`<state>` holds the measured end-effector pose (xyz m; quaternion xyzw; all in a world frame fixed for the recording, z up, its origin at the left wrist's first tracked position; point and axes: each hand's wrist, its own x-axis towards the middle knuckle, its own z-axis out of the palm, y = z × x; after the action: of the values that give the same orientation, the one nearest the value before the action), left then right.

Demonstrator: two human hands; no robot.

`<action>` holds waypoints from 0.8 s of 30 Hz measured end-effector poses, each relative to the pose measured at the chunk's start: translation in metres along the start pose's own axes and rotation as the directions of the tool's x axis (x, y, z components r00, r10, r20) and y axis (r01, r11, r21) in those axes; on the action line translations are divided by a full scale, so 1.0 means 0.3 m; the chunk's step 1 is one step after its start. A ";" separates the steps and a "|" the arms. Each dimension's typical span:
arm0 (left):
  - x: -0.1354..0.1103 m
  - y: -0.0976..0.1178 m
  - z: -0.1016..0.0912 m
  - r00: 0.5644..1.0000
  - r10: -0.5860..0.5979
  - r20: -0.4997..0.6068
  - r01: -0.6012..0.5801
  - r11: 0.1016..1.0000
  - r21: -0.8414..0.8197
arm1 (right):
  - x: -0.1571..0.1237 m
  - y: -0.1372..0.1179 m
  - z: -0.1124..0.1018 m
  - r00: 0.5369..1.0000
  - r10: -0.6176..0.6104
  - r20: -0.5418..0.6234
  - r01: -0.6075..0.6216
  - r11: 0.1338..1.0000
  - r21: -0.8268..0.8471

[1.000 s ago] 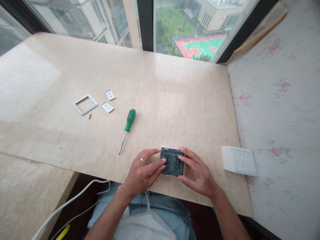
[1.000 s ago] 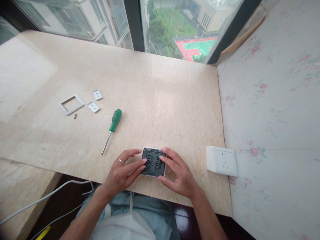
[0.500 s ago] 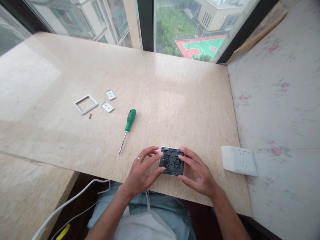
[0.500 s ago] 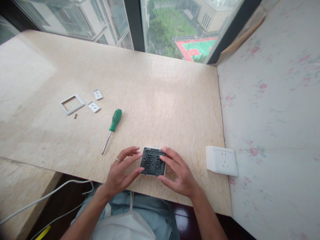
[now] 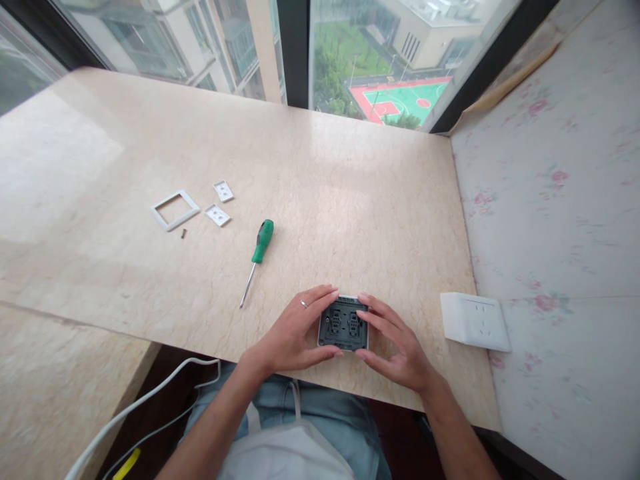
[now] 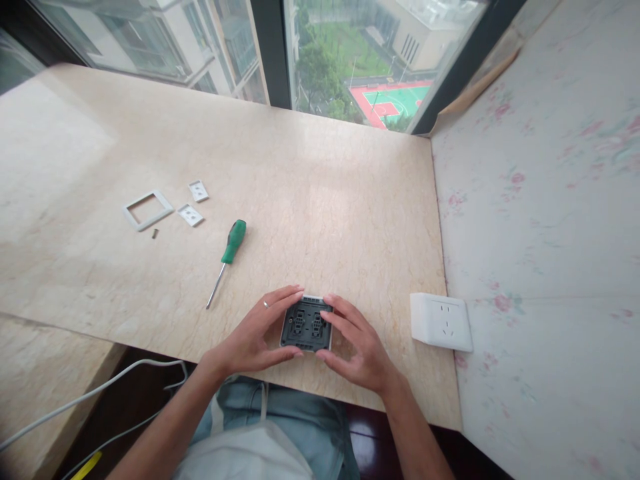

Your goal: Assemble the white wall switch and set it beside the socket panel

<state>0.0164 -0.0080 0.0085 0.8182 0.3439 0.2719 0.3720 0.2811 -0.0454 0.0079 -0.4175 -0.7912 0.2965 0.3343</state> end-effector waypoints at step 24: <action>0.015 0.004 0.015 0.999 -0.035 -0.027 0.034 0.999 -0.013 | 0.057 -0.010 -0.009 0.938 0.299 -0.173 -0.220 0.903 0.370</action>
<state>0.0227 -0.0070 0.0078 0.8061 0.3612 0.2785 0.3769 0.2745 -0.0316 0.0165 -0.4855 -0.6206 0.4233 0.4472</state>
